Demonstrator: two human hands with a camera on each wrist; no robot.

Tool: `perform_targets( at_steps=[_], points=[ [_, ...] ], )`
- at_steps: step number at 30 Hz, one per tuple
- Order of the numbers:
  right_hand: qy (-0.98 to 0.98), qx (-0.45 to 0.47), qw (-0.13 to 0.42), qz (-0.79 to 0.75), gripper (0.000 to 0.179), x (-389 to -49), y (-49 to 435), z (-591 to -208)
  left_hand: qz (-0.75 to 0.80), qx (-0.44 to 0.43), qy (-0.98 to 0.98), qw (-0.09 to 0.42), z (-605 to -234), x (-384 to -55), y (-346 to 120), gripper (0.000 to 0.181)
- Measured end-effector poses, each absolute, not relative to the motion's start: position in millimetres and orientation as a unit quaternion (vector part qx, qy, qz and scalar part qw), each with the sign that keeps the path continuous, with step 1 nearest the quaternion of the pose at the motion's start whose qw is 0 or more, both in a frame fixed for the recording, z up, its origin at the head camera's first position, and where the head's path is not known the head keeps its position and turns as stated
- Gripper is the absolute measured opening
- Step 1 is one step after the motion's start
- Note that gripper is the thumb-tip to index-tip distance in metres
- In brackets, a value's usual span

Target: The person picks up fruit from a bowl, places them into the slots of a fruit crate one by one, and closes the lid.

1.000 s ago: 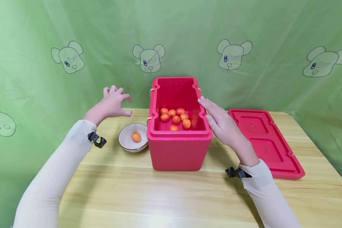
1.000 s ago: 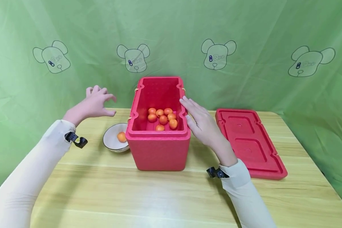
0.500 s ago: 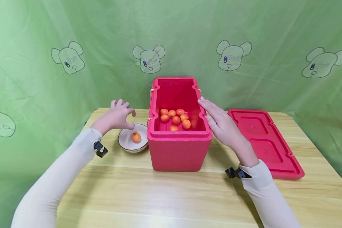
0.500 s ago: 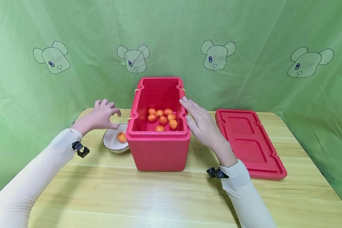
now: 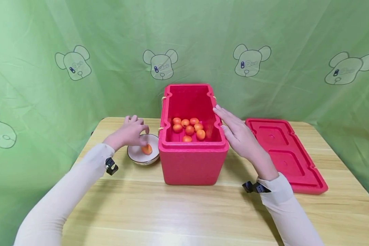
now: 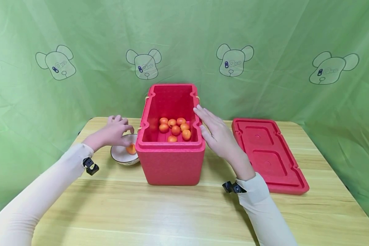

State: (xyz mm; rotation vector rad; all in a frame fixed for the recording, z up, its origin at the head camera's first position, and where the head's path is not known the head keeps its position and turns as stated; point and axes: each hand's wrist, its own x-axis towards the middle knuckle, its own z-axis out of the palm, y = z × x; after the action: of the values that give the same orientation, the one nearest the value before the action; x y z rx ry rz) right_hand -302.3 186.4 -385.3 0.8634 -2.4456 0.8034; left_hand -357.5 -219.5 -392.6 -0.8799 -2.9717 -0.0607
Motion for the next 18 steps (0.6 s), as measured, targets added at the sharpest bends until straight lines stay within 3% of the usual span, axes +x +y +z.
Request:
perform_targets(
  at_steps=[10, 18],
  points=[
    [-0.876, 0.319, 0.216, 0.290, 0.057, -305.1, 187.5, -389.0, -0.022, -0.299, -0.953, 0.033, -396.1, -357.9, -217.4, 0.043],
    [-0.880, 0.313, 0.209, 0.290, 0.057, -304.3, 187.4, -388.6, -0.030, -0.292, -0.956, 0.003, -399.8, -352.0, -214.7, 0.040]
  ],
)
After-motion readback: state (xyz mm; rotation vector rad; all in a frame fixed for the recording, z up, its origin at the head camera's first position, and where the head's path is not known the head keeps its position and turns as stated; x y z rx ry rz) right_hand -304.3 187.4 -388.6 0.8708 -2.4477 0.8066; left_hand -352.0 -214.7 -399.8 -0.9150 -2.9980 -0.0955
